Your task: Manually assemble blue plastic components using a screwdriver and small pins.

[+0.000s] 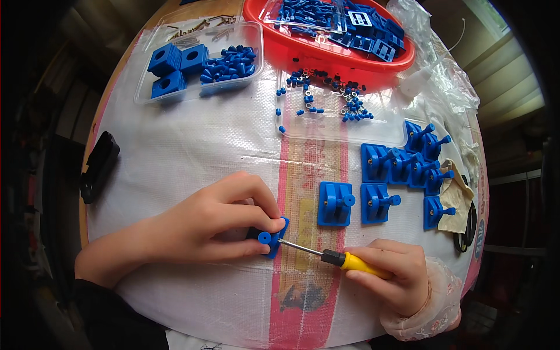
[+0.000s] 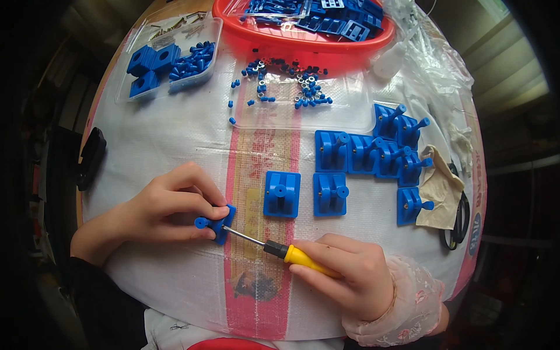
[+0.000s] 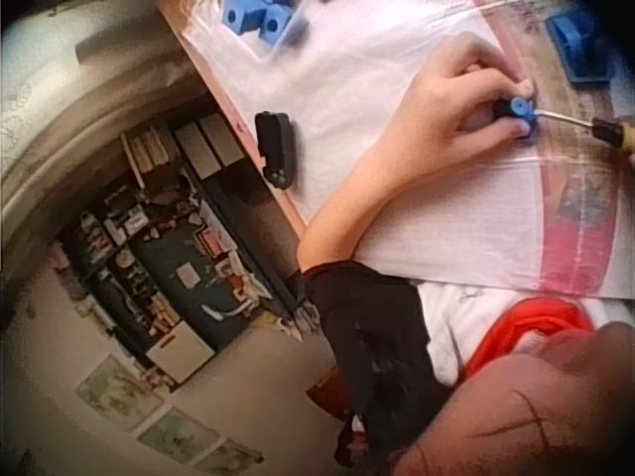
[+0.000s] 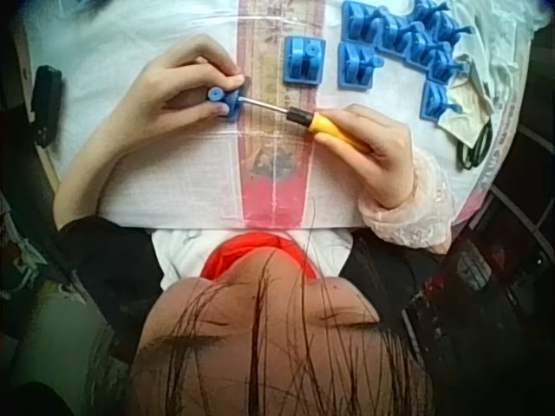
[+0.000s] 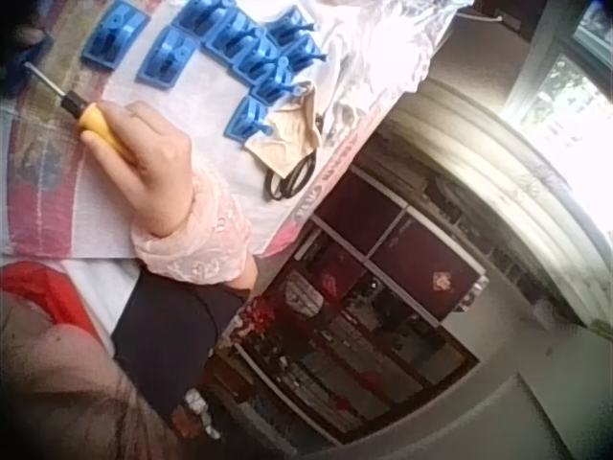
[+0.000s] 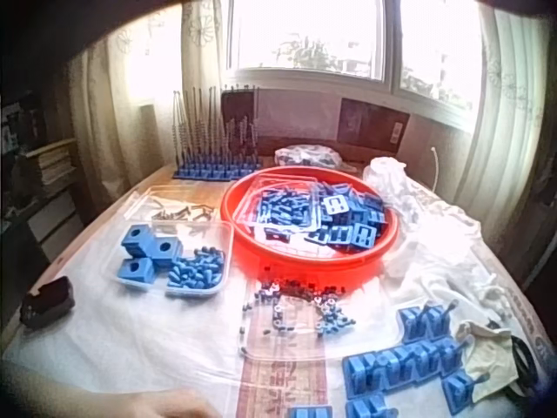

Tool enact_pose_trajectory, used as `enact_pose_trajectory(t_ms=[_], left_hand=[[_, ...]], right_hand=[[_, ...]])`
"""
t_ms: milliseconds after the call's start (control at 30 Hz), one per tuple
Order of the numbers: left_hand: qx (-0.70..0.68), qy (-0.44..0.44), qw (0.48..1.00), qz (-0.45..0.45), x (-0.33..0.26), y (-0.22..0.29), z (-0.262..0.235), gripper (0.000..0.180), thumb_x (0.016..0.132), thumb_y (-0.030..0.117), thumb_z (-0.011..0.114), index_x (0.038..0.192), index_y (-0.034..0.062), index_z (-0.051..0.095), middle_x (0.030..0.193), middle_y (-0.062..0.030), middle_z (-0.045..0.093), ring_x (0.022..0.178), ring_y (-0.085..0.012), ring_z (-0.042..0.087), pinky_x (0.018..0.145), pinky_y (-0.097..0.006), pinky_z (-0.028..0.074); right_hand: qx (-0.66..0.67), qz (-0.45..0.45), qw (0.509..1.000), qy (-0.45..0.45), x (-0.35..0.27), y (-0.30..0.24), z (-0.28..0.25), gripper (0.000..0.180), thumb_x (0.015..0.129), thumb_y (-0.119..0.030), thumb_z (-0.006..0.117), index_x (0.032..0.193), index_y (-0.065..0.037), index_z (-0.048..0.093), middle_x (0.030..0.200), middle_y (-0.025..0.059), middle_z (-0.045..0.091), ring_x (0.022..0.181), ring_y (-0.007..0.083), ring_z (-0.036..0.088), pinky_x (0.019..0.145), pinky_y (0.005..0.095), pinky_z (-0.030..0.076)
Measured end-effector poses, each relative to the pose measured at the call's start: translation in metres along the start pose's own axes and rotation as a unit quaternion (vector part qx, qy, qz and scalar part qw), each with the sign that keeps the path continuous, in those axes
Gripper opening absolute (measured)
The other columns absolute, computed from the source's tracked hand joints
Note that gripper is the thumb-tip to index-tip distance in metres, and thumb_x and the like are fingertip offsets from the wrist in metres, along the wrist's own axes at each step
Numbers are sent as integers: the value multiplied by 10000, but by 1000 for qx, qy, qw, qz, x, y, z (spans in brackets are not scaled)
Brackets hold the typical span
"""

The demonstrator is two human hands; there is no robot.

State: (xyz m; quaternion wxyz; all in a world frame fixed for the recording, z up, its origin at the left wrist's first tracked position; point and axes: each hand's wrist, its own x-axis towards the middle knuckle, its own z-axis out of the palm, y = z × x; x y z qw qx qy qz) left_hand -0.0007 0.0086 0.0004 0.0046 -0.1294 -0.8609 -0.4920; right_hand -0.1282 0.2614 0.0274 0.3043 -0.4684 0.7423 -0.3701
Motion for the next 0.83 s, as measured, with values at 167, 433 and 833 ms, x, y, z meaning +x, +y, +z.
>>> enact_pose_trajectory(t_ms=[167, 433, 833], left_hand=[[2, 0, 1000, 10, 2, 0, 0, 252, 705, 69, 732, 947, 48, 663, 953, -81, 549, 882, -167, 543, 717, -249, 483], [12, 5, 1000, 4, -1, 0, 1, 259, 705, 70, 733, 952, 48, 661, 958, -81, 550, 882, -168, 546, 722, -248, 486], [11, 5, 1000, 0, -1, 2, 1, 272, 704, 62, 728, 968, 47, 662, 970, -80, 560, 881, -169, 545, 724, -248, 486]], right_hand=[[60, 30, 998, -3, -1, 1, -1, 216, 761, -77, 671, 933, 47, 636, 713, 127, 606, 549, 201, 561, 510, 262, 427], [324, 264, 907, -55, 1, -9, -7, 254, 838, -103, 615, 1060, 2, 551, 763, 74, 649, 571, 105, 555, 540, 208, 450], [-63, -95, 991, 66, -4, 4, 2, 301, 651, -34, 766, 888, -11, 582, 832, 98, 545, 710, 197, 574, 609, 240, 487]])
